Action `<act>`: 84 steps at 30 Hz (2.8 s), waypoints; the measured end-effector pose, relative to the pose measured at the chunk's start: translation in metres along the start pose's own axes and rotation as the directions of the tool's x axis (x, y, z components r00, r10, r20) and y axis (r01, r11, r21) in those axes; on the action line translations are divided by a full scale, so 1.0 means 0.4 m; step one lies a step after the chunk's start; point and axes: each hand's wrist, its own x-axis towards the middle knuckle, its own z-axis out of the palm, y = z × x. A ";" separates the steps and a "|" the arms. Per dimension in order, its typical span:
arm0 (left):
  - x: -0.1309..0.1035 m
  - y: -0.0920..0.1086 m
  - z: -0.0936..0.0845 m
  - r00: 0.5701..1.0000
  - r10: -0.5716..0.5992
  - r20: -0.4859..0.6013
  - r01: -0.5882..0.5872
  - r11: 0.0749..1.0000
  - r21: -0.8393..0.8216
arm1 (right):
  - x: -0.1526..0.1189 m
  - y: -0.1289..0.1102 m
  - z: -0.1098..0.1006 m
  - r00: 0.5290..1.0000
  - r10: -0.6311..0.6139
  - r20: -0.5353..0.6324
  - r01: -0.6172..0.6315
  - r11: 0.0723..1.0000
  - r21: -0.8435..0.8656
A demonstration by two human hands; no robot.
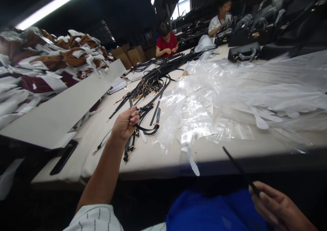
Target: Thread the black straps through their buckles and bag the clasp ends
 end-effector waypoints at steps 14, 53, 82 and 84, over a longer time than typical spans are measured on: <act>-0.227 -0.190 0.334 0.965 -0.250 0.073 0.188 0.474 -0.860 | 0.037 -0.014 0.208 0.892 -0.024 0.451 0.017 1.000 0.020; -0.324 -0.298 0.184 0.977 -0.212 -0.004 0.212 0.971 0.110 | 0.013 -0.025 0.130 0.769 -0.040 0.638 -0.018 0.996 0.085; -0.404 -0.348 0.381 0.871 0.039 0.489 -0.208 0.932 0.296 | -0.004 -0.042 0.093 0.924 -0.309 0.225 0.351 0.920 -0.174; -0.395 -0.354 0.374 0.910 -0.082 0.405 0.006 0.983 0.184 | -0.002 -0.051 0.093 0.914 -0.312 0.260 0.369 0.905 -0.213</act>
